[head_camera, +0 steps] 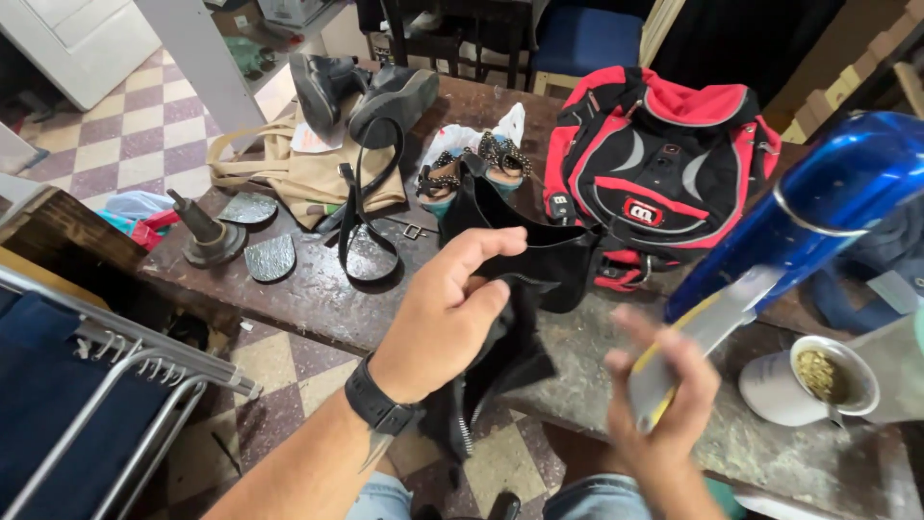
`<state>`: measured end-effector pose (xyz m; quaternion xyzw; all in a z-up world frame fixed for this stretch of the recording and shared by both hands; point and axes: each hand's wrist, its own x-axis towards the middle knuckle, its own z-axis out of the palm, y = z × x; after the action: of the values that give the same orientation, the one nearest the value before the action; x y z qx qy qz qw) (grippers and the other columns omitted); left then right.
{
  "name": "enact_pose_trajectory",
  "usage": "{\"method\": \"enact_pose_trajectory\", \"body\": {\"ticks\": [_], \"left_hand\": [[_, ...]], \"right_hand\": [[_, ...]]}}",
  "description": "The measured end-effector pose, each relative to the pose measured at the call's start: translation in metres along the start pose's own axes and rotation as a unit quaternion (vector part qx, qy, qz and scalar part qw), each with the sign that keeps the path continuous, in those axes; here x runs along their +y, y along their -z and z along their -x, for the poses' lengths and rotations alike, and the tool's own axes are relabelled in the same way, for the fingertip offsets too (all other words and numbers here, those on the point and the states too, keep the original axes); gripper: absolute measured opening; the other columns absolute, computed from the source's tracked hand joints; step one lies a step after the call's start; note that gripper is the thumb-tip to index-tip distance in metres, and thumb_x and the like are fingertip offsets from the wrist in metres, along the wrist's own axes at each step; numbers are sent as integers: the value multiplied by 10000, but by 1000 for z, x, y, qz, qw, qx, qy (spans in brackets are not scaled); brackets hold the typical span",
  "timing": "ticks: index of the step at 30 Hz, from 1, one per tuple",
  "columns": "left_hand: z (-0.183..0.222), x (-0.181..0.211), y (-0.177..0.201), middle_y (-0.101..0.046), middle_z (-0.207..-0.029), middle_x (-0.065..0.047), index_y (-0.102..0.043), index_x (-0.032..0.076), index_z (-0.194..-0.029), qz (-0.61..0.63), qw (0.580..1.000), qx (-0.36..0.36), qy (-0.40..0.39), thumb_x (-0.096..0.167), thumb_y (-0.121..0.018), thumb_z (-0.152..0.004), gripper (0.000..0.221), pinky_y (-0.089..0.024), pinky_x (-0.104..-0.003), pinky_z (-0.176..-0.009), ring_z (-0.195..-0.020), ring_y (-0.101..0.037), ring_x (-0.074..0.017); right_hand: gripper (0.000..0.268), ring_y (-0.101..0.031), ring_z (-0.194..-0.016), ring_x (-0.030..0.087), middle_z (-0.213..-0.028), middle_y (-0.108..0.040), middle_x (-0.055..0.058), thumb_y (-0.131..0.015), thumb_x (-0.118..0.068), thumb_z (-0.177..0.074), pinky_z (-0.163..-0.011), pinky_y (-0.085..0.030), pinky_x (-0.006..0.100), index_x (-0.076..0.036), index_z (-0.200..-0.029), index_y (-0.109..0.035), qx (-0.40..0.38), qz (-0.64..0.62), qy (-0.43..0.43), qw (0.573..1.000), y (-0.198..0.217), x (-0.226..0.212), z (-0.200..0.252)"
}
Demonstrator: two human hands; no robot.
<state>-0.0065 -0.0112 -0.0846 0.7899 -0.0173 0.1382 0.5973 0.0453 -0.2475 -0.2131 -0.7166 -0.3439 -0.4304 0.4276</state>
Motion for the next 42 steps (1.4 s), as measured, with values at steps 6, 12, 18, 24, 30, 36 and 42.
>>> {"method": "enact_pose_trajectory", "body": {"ticks": [6, 12, 18, 24, 30, 36, 42], "left_hand": [[6, 37, -21, -704, -1430, -33, -671, 118, -1298, 52, 997, -42, -43, 24, -531, -951, 386, -565, -205, -805, -923, -673, -36], [10, 14, -15, -708, -1461, -109, -737, 202, -965, -26, 986, -62, -151, -29, -665, -911, 248, -568, -250, -891, -1080, -758, -127], [16, -9, -40, -729, -1349, -137, -850, 174, -954, -249, 936, -37, -244, -79, -531, -816, 430, -584, -384, -982, -1078, -771, -275], [23, -49, -75, -765, -1312, -79, -668, 104, -1331, -96, 985, 24, -143, 20, -652, -892, 448, -528, -364, -1055, -1199, -729, -258], [81, -135, -70, -607, -1459, -181, -751, 117, -1228, -151, 984, 63, 66, 102, -652, -946, 299, -610, -420, -1045, -1546, -446, -278], [125, -121, -91, -882, -994, 40, -855, 214, -1036, -139, 976, 99, 139, 239, -714, -866, 223, -609, -291, -807, -846, -821, -139], [122, -131, -138, -867, -920, 43, -869, 249, -996, -147, 975, 13, 166, 317, -738, -846, 211, -593, -319, -761, -766, -796, -154]], "right_hand": [[794, -759, -933, 209, -1044, -717, 171, -879, -105, -766, -1007, -547, 355, -79, -1377, -372, -7, -136, -246, 960, 14, -68, -4], [719, -618, -683, 124, -947, -617, 71, -817, 106, -790, -630, -573, 263, -170, -1330, -432, 22, -188, -400, 897, 43, -47, -49], [671, -714, -849, 152, -920, -701, 139, -790, 90, -835, -797, -584, 248, -138, -1347, -422, -82, -191, -380, 901, 74, -37, -105], [626, -771, -933, 147, -1058, -739, 20, -860, -50, -818, -876, -584, 327, -152, -1338, -527, -201, 48, -210, 956, 65, -45, -139], [430, -794, -1100, 133, -1145, -796, 16, -831, -175, -922, -997, -547, 291, -126, -1259, -568, -216, -18, -205, 954, 76, -44, -71], [374, -830, -1015, 186, -1134, -812, 81, -762, -110, -929, -917, -621, 297, -50, -1241, -564, -163, 14, -157, 974, 109, -84, 37], [282, -781, -879, 62, -1022, -811, 3, -757, -112, -968, -872, -567, 195, -109, -1144, -536, -64, 136, -294, 944, 119, -107, 121]]}}
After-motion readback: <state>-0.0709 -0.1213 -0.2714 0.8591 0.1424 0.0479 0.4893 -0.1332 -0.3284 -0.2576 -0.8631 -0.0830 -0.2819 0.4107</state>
